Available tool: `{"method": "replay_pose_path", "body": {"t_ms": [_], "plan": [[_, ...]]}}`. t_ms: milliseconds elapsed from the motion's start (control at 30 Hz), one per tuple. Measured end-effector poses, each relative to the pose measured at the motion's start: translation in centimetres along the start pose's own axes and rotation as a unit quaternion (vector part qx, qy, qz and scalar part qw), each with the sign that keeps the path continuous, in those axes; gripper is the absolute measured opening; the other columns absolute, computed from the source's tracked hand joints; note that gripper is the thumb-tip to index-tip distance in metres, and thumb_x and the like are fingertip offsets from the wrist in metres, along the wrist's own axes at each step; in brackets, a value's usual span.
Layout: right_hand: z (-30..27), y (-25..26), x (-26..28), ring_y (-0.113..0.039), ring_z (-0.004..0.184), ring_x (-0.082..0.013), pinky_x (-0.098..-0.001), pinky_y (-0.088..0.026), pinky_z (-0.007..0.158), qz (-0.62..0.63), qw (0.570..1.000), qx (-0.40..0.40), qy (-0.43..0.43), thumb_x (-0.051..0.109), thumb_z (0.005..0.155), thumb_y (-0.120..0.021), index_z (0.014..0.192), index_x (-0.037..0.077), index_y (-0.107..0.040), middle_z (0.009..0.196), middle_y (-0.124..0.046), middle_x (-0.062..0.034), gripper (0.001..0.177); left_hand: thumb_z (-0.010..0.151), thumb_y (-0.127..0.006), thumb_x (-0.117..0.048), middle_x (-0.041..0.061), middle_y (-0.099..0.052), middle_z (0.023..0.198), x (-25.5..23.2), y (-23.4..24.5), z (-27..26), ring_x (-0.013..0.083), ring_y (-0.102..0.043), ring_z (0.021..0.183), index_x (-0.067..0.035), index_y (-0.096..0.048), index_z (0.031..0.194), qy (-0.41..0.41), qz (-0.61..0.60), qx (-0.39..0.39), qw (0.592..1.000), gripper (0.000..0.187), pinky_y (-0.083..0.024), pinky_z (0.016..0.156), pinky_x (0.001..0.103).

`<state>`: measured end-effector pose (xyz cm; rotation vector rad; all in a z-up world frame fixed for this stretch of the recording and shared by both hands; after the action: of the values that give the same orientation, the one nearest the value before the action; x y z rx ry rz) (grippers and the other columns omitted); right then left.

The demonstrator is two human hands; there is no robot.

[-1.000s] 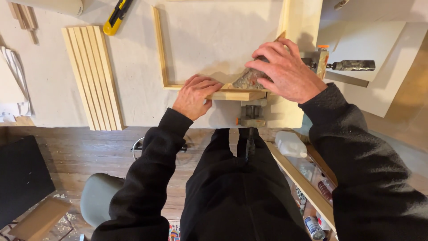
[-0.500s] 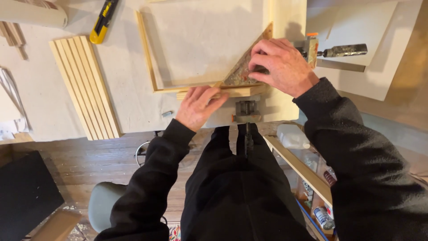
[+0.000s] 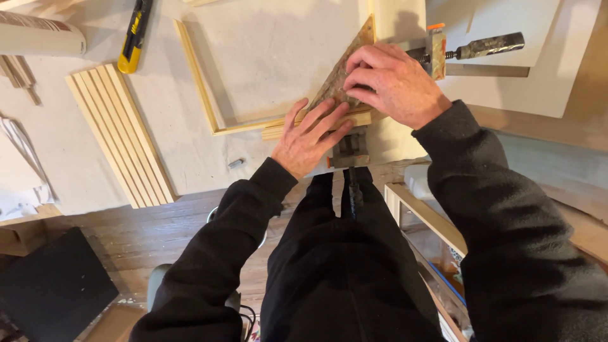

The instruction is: Assembling wooden frames using glue, a corner clamp, nails, and a hammer.

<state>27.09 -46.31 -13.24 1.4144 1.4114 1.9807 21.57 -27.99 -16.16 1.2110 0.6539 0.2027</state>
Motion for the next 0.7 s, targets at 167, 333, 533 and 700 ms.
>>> {"method": "replay_pose_path", "body": {"t_ms": [167,333,533,700], "plan": [[-8.1,2.4,5.5,-0.067,0.11,-0.0252,-0.0372,-0.055,0.096,0.107,0.947,-0.268,-0.143,0.005,0.109,-0.067,0.118,0.001,-0.067,0.12,-0.067,-0.0112,0.01,0.092,-0.066,-0.016,0.002,-0.045,0.161,0.1,-0.4,0.1,0.0233,-0.04,0.15,-0.019,-0.063,0.143,0.011,-0.022,-0.003,1.0,0.051,-0.032,0.124,0.056],[-16.2,-9.9,12.2,-0.069,0.093,-0.0244,-0.0363,-0.055,0.082,0.374,0.797,-0.195,-0.432,0.015,0.082,-0.08,0.131,-0.003,-0.05,0.112,-0.065,-0.0162,0.061,0.091,-0.072,-0.015,0.002,-0.046,0.159,-0.1,-0.1,0.0,0.0253,-0.041,0.149,-0.015,-0.067,0.134,0.01,-0.042,-0.021,0.999,0.043,-0.039,0.121,0.056],[-21.3,-17.5,13.6,-0.072,0.09,-0.0196,-0.0299,-0.058,0.081,0.328,0.775,-0.268,-0.47,0.02,0.096,-0.073,0.131,-0.002,-0.054,0.106,-0.071,-0.0111,0.045,0.092,-0.071,-0.013,0.003,-0.049,0.156,-0.2,-0.3,0.2,0.0265,-0.044,0.146,-0.014,-0.07,0.131,0.007,-0.057,-0.043,0.997,0.039,-0.042,0.116,0.054],[-22.2,-21.2,13.7,-0.061,0.064,-0.0136,-0.0249,-0.052,0.059,0.604,0.563,-0.258,-0.501,0.028,0.107,-0.05,0.133,-0.002,-0.06,0.094,-0.073,-0.0113,0.041,0.092,-0.072,-0.012,0.002,-0.051,0.155,0.0,-0.3,-0.1,0.0254,-0.047,0.145,-0.015,-0.07,0.131,0.012,-0.066,-0.054,0.996,0.039,-0.043,0.114,0.052]]}}
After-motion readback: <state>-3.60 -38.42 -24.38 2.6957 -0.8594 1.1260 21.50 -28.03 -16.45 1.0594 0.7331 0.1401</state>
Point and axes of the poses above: each hand's wrist, its own z-axis towards the middle knuckle, its own y-axis out of the back of the hand, x = y × z, the point moved 6 cm from there along z, towards the middle knuckle
